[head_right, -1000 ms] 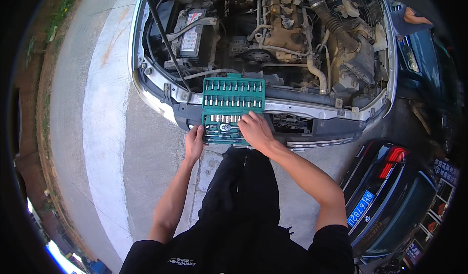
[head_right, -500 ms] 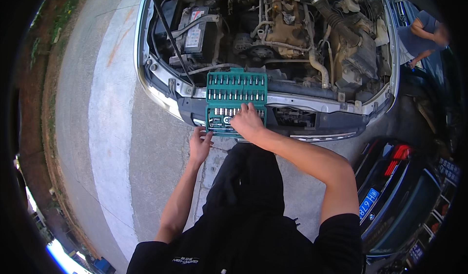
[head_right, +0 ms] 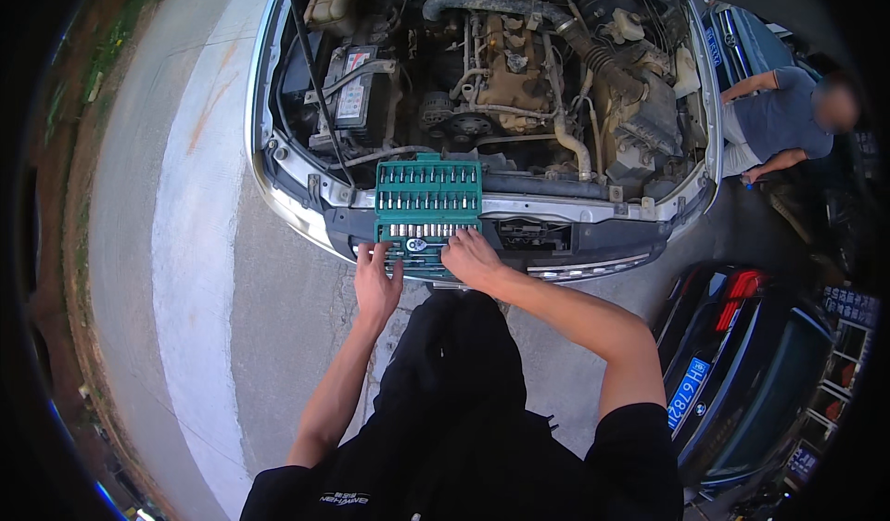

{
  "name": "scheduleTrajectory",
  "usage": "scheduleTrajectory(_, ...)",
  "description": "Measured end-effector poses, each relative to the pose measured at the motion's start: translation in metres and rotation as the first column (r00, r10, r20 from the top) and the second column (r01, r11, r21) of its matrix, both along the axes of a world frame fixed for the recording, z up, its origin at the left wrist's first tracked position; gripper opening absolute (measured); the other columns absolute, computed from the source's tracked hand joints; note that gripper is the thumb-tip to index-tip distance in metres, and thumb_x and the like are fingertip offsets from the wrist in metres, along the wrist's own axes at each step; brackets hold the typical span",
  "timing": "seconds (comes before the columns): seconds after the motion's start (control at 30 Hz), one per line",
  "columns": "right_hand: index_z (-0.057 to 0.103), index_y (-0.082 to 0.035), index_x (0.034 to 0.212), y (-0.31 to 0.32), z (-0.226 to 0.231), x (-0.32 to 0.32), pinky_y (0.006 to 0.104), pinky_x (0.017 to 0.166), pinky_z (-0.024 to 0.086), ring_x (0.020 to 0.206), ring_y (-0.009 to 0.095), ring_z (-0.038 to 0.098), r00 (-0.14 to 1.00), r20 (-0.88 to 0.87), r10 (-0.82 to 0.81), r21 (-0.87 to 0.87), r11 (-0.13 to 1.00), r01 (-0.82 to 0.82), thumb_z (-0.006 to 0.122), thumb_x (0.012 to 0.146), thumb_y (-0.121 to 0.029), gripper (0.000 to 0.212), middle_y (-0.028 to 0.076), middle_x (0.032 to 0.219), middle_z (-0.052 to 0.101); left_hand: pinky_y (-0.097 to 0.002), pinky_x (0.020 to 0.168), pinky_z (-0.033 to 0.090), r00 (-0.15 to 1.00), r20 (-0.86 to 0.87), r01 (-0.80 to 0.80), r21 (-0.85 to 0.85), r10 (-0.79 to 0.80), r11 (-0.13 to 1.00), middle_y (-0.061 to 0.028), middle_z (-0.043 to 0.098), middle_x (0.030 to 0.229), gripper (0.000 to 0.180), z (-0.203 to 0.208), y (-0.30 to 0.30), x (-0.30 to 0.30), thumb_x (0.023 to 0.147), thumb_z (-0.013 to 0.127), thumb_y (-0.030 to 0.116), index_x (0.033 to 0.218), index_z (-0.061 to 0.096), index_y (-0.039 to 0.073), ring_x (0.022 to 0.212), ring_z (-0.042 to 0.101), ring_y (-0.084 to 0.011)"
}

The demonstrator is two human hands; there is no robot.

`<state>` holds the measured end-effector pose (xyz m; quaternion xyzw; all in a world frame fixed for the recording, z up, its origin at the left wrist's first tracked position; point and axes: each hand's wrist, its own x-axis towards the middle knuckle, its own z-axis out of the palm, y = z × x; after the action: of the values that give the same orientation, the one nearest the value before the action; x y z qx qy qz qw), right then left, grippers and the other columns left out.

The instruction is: The person walks from a workshop to a silver pickup truck with the hood open, opens a green socket set, and uses a socket wrench to loosen and remove a hose clamp on the engine. The person then pulls the hose off the engine and sets it aside.

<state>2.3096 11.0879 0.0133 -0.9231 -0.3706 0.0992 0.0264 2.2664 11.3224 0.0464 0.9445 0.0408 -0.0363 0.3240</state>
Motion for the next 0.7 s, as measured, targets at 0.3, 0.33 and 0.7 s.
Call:
scheduleTrajectory(0.3,0.072,-0.009,0.091,0.015,-0.014,-0.038,0.0353,0.073,0.047,0.091,0.02,0.059,0.96,0.27,-0.069,-0.042,0.996,0.084,0.068,0.088,-0.021,0.013,0.003,0.09,0.06,-0.0543,0.083,0.06,0.968,-0.07,0.238,-0.059,-0.242,0.969,-0.0175,0.065,0.115,0.031,-0.023,-0.025,0.016,0.091,0.076,0.009,0.12,0.066,0.007,0.104,0.07,-0.0433)
scheduleTrajectory(0.33,0.072,-0.008,0.093,0.016,-0.016,-0.04,0.0354,0.073,0.047,0.092,0.02,0.058,0.955,0.285,-0.086,-0.037,0.994,0.101,0.068,0.088,-0.021,0.014,0.003,0.091,0.06,-0.0544,0.083,0.06,0.97,-0.07,0.229,-0.057,-0.233,0.972,-0.0172,0.065,0.115,0.03,-0.024,-0.027,0.015,0.091,0.076,0.009,0.119,0.065,0.007,0.104,0.069,-0.0437)
scheduleTrajectory(0.7,0.071,-0.005,0.1,0.005,-0.049,-0.032,0.0389,0.076,0.055,0.098,0.026,0.061,0.986,0.166,-0.033,0.094,0.995,0.017,0.064,0.093,-0.021,0.018,0.01,0.102,0.062,-0.0549,0.083,0.059,0.977,-0.003,0.215,0.051,-0.215,0.975,-0.0168,0.064,0.114,0.029,-0.032,-0.039,0.009,0.092,0.072,0.005,0.119,0.061,0.008,0.105,0.068,-0.0431)
